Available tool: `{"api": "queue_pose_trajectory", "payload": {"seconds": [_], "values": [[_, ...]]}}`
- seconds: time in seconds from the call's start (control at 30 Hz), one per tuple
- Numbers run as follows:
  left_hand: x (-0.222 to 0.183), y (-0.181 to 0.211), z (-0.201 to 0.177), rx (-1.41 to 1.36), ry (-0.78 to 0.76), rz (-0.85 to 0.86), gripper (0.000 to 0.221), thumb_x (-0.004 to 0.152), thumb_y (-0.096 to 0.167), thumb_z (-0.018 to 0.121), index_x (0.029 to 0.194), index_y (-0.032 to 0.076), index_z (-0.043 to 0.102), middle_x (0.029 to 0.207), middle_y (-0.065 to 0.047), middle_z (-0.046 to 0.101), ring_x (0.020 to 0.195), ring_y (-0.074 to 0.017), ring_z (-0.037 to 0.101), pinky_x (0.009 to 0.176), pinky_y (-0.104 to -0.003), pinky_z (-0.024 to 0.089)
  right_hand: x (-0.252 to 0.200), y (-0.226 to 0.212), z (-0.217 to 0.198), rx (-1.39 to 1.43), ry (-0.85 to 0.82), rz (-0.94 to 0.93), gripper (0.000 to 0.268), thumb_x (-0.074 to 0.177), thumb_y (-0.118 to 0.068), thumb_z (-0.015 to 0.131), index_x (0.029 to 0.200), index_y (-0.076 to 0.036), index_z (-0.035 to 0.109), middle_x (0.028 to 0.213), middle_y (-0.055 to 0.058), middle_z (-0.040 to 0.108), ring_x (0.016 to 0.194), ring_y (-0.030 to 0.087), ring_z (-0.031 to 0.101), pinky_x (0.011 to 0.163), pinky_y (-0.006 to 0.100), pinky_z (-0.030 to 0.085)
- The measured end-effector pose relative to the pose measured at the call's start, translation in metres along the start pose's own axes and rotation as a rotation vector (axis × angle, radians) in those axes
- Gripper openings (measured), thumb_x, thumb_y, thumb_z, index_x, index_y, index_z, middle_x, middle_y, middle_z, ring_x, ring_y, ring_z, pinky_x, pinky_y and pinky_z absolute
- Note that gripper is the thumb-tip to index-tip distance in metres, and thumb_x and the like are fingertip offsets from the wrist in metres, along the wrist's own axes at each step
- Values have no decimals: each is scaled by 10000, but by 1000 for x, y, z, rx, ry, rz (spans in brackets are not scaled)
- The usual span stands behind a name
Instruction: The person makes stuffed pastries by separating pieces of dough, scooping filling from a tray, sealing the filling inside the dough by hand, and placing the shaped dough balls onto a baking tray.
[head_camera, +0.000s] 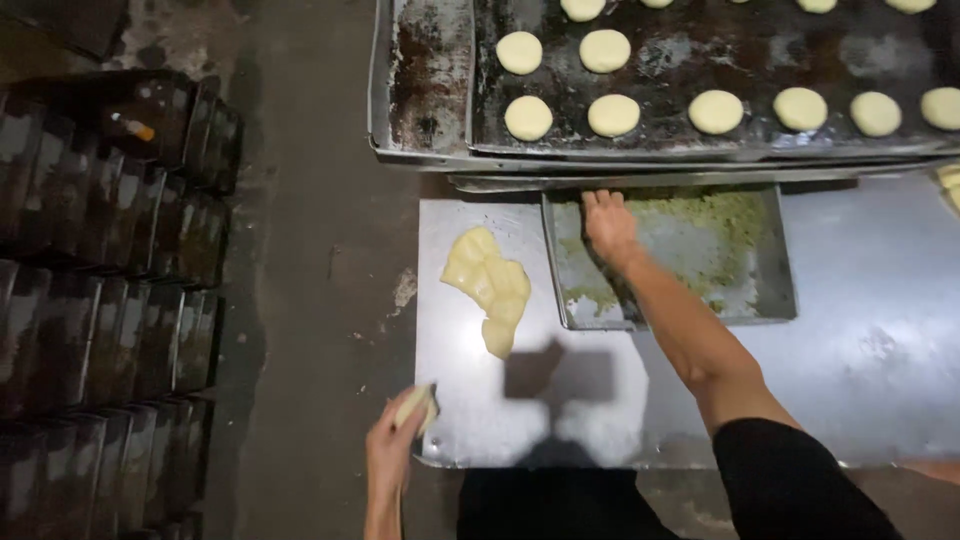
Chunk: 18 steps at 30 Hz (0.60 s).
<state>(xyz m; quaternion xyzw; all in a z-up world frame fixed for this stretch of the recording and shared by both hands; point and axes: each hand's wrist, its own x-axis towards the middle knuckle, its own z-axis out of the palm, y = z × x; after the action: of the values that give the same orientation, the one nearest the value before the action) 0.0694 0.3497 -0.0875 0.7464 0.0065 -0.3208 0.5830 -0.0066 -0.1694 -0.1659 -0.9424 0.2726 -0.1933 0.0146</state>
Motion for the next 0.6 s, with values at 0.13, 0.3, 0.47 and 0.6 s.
{"api": "queue_pose_trajectory", "payload": {"seconds": [0.13,0.3,0.47,0.6], "values": [[-31,-47,-37,92,218,-138,386,918,129,700,1275,-13,740,1186,-121,781,1046,-178,714,913,-284,551,1,31,62,-43,23,-31,110,847,-95,594,888,-49,685,932,222,677,857,412,651,778,527,543],[-35,-48,-23,-524,264,-278,435,936,126,678,1342,-23,627,1166,-85,703,1014,-167,664,843,-285,537,9,43,30,-150,-337,90,176,907,-138,606,840,-46,740,917,242,702,902,408,674,824,507,546],[-30,-10,5,-518,123,-203,383,955,97,670,1297,-74,653,1150,-105,715,993,-161,664,836,-283,522,-44,16,-27,197,-207,-127,165,878,-123,638,984,-78,757,936,201,715,866,432,674,743,525,539],[-10,32,40,-398,53,-81,343,945,79,670,1239,-99,675,1127,-123,731,984,-167,687,855,-293,539,-38,-3,-32,334,-182,-86,136,955,-174,669,988,-67,747,971,194,710,894,427,669,791,512,542]]}}
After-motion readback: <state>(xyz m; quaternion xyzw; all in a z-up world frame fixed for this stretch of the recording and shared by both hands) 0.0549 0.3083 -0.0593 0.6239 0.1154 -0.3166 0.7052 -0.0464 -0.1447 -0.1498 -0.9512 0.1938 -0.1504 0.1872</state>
